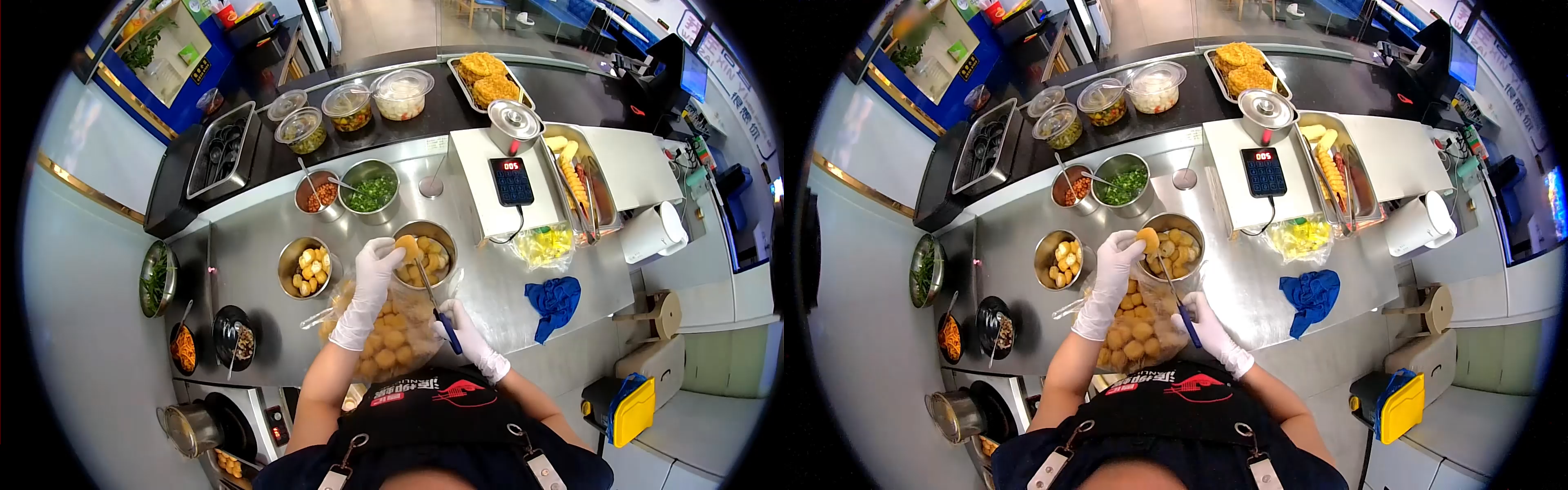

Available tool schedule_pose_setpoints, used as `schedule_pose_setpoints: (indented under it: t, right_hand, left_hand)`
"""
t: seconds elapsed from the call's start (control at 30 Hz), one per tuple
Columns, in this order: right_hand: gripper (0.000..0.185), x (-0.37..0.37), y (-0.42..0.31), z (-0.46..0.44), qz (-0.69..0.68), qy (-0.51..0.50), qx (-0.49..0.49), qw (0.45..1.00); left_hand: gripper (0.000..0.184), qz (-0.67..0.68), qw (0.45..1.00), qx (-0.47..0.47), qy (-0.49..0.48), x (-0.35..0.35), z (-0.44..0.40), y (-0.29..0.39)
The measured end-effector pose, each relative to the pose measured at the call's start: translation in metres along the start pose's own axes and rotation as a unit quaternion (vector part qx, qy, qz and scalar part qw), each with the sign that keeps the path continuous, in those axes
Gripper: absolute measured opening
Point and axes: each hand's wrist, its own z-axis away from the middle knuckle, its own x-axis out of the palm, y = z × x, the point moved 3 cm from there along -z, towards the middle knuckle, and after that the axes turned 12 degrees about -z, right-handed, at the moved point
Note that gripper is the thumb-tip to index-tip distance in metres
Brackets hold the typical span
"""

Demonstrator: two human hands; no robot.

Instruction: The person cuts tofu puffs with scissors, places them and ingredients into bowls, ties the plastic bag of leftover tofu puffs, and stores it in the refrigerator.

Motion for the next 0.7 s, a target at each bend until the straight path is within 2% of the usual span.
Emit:
schedule_pose_setpoints:
  t: [0.2, 0.7]
  right_hand:
    - [0.035, -0.001, 0.004, -0.006, 0.021, 0.015, 0.009, 1.0]
    - [0.033, 0.012, -0.005, -0.012, -0.046, 0.073, 0.061, 0.994]
  left_hand:
    - [0.02, -0.065, 0.998, 0.009, -0.015, 0.002, 0.001, -0.01]
    - [0.016, -0.129, 0.99, -0.029, -0.039, 0.009, 0.003, -0.031]
